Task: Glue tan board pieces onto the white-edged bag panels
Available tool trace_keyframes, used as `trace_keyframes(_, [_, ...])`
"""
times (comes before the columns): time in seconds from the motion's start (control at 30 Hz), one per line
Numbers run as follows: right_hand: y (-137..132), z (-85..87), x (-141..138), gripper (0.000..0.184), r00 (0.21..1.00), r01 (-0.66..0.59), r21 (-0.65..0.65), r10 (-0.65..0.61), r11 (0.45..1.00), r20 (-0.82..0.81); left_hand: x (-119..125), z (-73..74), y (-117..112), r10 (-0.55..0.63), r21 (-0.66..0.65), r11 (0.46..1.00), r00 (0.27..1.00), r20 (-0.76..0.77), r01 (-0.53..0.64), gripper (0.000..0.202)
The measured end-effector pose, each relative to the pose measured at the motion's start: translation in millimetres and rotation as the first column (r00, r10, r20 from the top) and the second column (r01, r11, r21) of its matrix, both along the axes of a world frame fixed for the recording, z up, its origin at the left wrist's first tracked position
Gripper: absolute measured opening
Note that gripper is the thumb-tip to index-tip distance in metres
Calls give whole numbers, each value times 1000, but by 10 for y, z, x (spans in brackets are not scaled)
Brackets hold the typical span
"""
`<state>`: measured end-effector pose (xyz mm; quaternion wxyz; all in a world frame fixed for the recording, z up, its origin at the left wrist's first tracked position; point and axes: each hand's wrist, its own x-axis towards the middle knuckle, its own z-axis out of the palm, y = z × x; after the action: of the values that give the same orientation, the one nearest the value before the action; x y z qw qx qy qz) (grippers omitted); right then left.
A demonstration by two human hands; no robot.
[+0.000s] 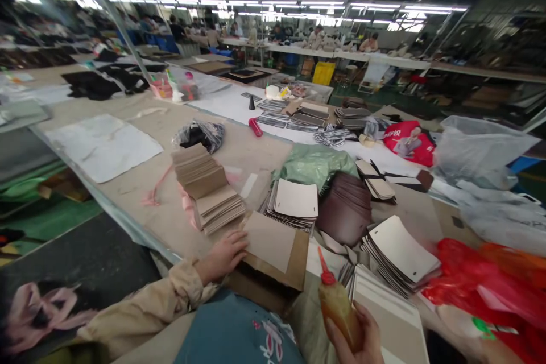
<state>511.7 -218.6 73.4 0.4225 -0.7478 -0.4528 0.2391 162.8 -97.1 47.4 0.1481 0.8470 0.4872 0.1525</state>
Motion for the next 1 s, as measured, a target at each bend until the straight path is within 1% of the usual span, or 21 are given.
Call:
trace_keyframes(0.07, [148,-29,-146,63,997,-77,-13,77,997,16,37,-19,-48,-14,19,1000,1000,7,14,21])
trace_keyframes(0.17, [372,-8,-377,52,973,-212,76,203,974,113,53,-21,-96,-39,32,999,999,22,39,22])
trace_keyframes(0.23, [520,28,-518,46,936,-309,172,268,935,228,39,-29,-111,-54,33,998,998,33,53,24])
trace_keyframes(0.3, [663,56,-639,42,882,-408,231,316,883,350,17,-53,-112,-66,33,997,997,50,64,26])
trace_keyframes(0.43, [914,43,-825,39,772,-533,258,338,806,538,-15,-122,-85,-87,20,996,993,81,85,28])
trace_keyframes(0.53, [1055,-2,-933,36,696,-611,257,353,749,626,-29,-154,-65,-92,10,996,991,98,91,28])
trace_keyframes(0.57, [1091,-14,-964,35,676,-629,249,359,737,644,-32,-157,-62,-94,10,996,991,100,94,28])
trace_keyframes(0.63, [1148,-29,-1019,35,649,-646,225,370,729,664,-38,-158,-62,-99,11,995,990,100,98,28])
trace_keyframes(0.83, [1245,4,-1136,33,631,-674,211,405,708,662,-43,-163,-70,-94,8,996,991,94,94,29])
trace_keyframes(1.0, [1280,8,-1192,34,627,-666,175,415,725,659,-38,-162,-72,-95,24,995,992,85,94,29])
